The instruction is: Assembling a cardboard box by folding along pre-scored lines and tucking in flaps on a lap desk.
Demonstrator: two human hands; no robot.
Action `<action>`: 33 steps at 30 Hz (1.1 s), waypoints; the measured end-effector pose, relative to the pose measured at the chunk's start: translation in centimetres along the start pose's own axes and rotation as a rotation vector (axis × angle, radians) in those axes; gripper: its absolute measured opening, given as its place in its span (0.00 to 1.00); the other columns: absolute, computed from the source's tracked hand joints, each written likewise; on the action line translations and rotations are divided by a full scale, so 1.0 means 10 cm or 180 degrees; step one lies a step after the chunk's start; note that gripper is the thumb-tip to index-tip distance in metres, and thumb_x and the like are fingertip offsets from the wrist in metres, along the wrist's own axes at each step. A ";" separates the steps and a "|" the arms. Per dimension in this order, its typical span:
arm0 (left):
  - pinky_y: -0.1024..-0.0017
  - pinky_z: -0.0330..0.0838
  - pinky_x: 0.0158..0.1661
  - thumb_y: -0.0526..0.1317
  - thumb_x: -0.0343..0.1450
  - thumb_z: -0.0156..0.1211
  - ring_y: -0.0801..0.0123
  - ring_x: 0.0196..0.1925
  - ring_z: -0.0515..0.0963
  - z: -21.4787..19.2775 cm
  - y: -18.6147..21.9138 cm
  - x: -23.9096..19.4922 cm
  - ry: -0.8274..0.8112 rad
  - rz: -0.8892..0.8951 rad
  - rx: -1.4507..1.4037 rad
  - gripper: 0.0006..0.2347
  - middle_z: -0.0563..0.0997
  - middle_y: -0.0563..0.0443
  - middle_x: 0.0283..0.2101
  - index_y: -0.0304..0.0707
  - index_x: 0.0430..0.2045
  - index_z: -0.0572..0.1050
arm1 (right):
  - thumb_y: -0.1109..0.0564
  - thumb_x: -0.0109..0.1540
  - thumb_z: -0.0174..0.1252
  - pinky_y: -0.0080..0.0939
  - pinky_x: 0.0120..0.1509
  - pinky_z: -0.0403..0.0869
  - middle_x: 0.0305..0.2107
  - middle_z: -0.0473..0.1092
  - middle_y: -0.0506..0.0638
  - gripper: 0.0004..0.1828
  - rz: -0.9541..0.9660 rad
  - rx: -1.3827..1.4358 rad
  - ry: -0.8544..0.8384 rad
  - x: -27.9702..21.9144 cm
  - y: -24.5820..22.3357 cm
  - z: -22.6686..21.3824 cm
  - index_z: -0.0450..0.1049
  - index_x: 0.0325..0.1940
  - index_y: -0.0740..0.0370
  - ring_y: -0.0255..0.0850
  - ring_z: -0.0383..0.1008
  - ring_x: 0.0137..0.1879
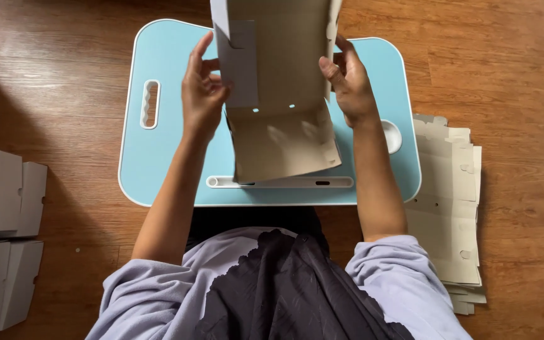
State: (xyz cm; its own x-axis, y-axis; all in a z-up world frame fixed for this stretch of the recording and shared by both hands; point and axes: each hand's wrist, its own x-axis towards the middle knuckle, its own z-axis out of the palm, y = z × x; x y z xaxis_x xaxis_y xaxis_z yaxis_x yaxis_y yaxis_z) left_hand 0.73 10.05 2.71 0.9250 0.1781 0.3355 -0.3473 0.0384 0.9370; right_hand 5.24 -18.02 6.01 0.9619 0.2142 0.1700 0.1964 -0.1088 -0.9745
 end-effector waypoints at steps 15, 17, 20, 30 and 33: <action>0.57 0.78 0.43 0.49 0.66 0.71 0.53 0.40 0.79 0.65 1.07 -1.04 0.0277 0.2572 0.1576 0.21 0.80 0.40 0.43 0.31 0.44 0.79 | 0.18 0.62 0.41 0.45 0.59 0.74 0.49 0.68 0.56 0.52 -0.2645 -0.1957 0.1657 -0.93 0.14 0.58 0.65 0.62 0.70 0.50 0.71 0.53; 0.55 0.76 0.39 0.46 0.69 0.68 0.49 0.35 0.76 0.71 1.12 -0.99 0.0264 0.2645 0.1464 0.15 0.78 0.39 0.38 0.31 0.38 0.78 | 0.25 0.65 0.43 0.47 0.57 0.75 0.47 0.68 0.58 0.45 -0.2858 -0.1973 0.1647 -0.97 0.16 0.62 0.66 0.60 0.74 0.53 0.71 0.52; 0.57 0.75 0.32 0.38 0.70 0.65 0.49 0.27 0.74 0.74 1.06 -1.04 0.0299 0.2660 0.1443 0.06 0.75 0.40 0.31 0.32 0.29 0.77 | 0.40 0.69 0.52 0.48 0.55 0.75 0.45 0.70 0.60 0.31 -0.2973 -0.1849 0.1570 -1.06 0.02 0.67 0.67 0.58 0.75 0.54 0.72 0.51; 0.61 0.71 0.30 0.23 0.71 0.60 0.51 0.28 0.69 0.62 1.24 -1.03 0.0056 0.2587 0.1671 0.03 0.69 0.40 0.29 0.26 0.28 0.78 | 0.73 0.60 0.64 0.53 0.52 0.81 0.45 0.67 0.63 0.09 -0.2981 -0.0737 0.1458 -1.26 0.03 0.73 0.72 0.40 0.72 0.59 0.77 0.54; 0.61 0.72 0.30 0.24 0.72 0.57 0.51 0.26 0.69 0.67 1.06 -1.01 0.0189 0.2659 0.1595 0.04 0.69 0.40 0.28 0.27 0.31 0.78 | 0.68 0.62 0.65 0.47 0.50 0.80 0.43 0.67 0.61 0.07 -0.2761 -0.0678 0.1591 -1.26 0.09 0.69 0.75 0.42 0.72 0.51 0.74 0.51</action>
State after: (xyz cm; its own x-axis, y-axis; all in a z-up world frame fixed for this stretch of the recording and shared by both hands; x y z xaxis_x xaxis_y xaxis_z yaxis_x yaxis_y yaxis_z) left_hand -11.31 2.11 9.89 0.3966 0.0076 0.9179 -0.7692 -0.5429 0.3369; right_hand -8.04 -14.12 2.00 0.4321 -0.1228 0.8934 0.8454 -0.2898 -0.4487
